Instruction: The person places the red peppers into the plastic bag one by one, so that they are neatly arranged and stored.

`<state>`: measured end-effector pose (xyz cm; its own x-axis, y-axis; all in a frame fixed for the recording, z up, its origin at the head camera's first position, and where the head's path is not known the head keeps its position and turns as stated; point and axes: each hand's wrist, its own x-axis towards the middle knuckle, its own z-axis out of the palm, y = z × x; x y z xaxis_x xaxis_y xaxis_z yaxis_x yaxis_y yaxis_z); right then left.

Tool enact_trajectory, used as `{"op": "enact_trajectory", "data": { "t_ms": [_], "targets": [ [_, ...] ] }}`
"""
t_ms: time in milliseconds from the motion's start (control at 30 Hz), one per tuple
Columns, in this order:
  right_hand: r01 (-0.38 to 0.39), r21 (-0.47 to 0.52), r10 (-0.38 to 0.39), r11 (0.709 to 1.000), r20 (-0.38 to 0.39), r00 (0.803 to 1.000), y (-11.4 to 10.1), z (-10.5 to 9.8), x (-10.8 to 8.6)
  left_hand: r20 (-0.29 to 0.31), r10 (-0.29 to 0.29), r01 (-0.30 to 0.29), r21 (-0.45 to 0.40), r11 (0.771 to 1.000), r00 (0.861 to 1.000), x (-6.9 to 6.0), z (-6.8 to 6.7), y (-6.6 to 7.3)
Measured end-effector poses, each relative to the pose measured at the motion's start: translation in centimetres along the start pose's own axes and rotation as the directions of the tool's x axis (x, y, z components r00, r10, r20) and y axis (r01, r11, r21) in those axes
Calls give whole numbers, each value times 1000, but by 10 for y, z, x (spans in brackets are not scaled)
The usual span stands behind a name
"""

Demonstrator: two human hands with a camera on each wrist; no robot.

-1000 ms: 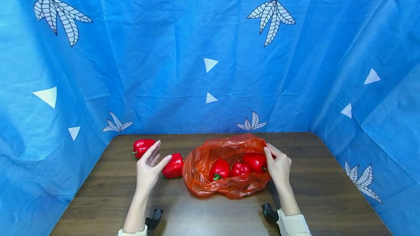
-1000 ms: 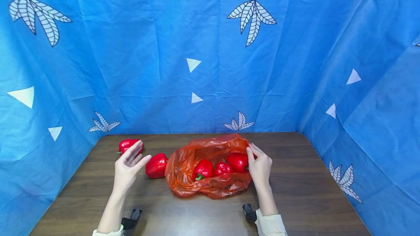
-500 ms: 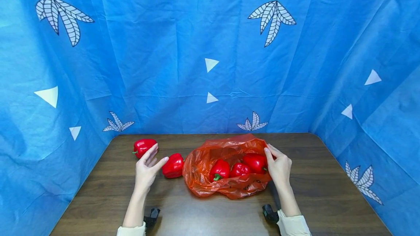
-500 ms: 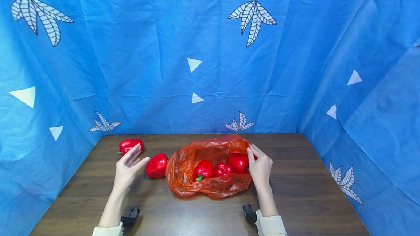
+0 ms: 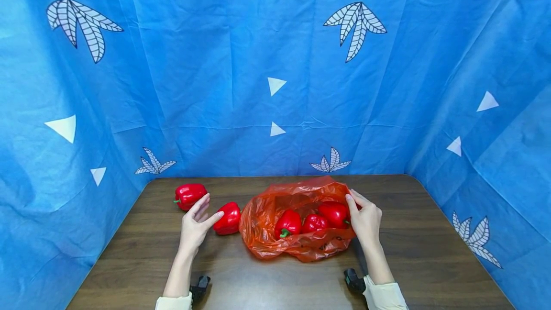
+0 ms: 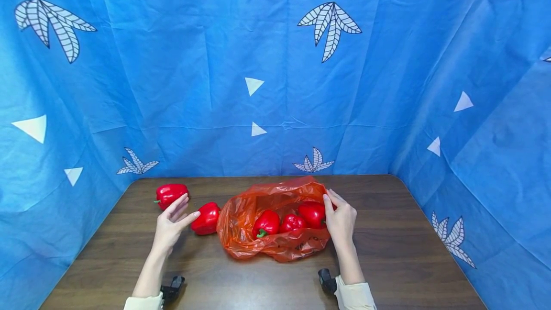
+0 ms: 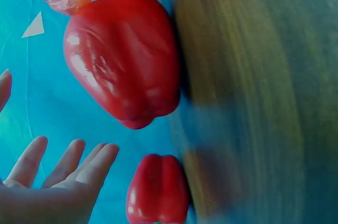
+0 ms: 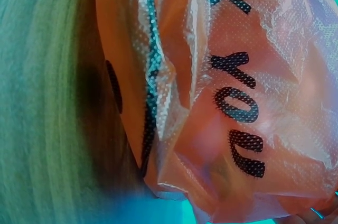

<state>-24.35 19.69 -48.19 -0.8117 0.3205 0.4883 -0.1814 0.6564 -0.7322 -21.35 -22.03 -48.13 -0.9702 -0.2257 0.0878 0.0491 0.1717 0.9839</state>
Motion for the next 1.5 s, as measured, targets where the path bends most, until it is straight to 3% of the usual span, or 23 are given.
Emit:
{"op": "enact_trajectory", "data": {
  "t_ms": [200, 600, 1200, 1500],
  "targets": [
    [4, -1, -4, 1000, -3, 1000, 0, 0, 0, 30, -34, 34, 11, 999, 999, 3, 1, -6],
    [-26, -9, 26, 1000, 24, 999, -2, -1, 0, 108, -41, 38, 26, 999, 993, 4, 4, -14],
    [-45, -21, 46, 999, 49, 998, -2, 0, -1, 148, -54, 45, 62, 997, 988, 6, 10, -27],
    [-35, -16, 36, 999, 44, 998, -2, 0, -1, 144, -95, 84, 81, 993, 985, 5, 11, -30]
  ]
}}
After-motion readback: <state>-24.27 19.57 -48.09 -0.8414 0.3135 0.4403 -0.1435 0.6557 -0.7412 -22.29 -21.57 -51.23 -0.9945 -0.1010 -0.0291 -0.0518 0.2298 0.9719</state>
